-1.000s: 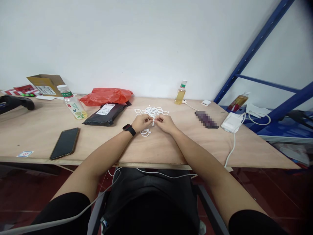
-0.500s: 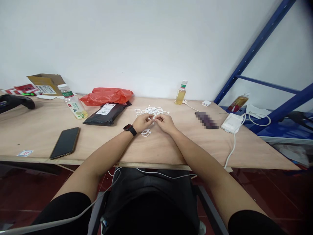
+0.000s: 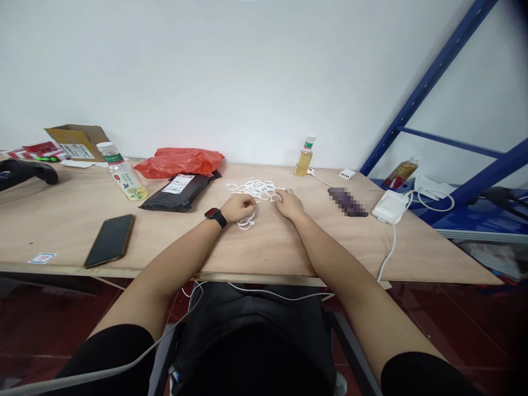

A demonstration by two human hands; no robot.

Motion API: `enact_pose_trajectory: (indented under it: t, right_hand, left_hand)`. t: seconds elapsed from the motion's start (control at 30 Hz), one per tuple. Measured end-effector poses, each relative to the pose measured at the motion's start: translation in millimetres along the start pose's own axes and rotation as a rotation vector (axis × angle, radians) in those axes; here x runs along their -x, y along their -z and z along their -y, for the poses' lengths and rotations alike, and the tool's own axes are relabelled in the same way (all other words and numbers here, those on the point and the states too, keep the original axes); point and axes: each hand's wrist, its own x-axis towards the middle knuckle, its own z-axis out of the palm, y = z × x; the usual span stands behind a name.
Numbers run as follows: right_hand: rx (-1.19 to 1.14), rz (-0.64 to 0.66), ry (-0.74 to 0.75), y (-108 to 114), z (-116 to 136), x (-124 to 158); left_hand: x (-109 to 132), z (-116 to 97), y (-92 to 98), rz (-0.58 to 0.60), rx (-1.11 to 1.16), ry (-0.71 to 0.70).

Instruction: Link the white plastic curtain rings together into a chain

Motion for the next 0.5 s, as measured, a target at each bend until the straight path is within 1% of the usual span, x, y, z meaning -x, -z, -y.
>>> enact_pose_trajectory:
  t: [0.07,0.13,0.2,0.3,0.4,0.43,0.5]
  right_hand:
    - [0.056,0.033,0.014,0,0,0]
    - [0.089,0.064,0.05,1,3,0]
    - [0.101,0.085,0.067,3,7,2]
    - [0.065,0.083,0.064,4,12,5]
    - [-0.065,0.045,0.113,2,17,7]
    - [-0.123,0.023,0.135,1,19,8]
    - [-0.25,-0.019,0.166,-1,23,8]
  left_hand:
    - [0,0,-1.1,0.108,-0.056,-0.038]
    - [0,-2,-1.8,0.176,-0.09,-0.071]
    - [0,-5,-1.8,0.207,-0.1,-0.078]
    - [1,-9,-1.0,0.232,-0.075,-0.014]
    - [2,-9,-1.1,0.205,0.025,0.051]
    - [3,-8,-1.4,0.165,0.048,0.05]
    - [2,-7,-2.4,0.03,0.046,0.018]
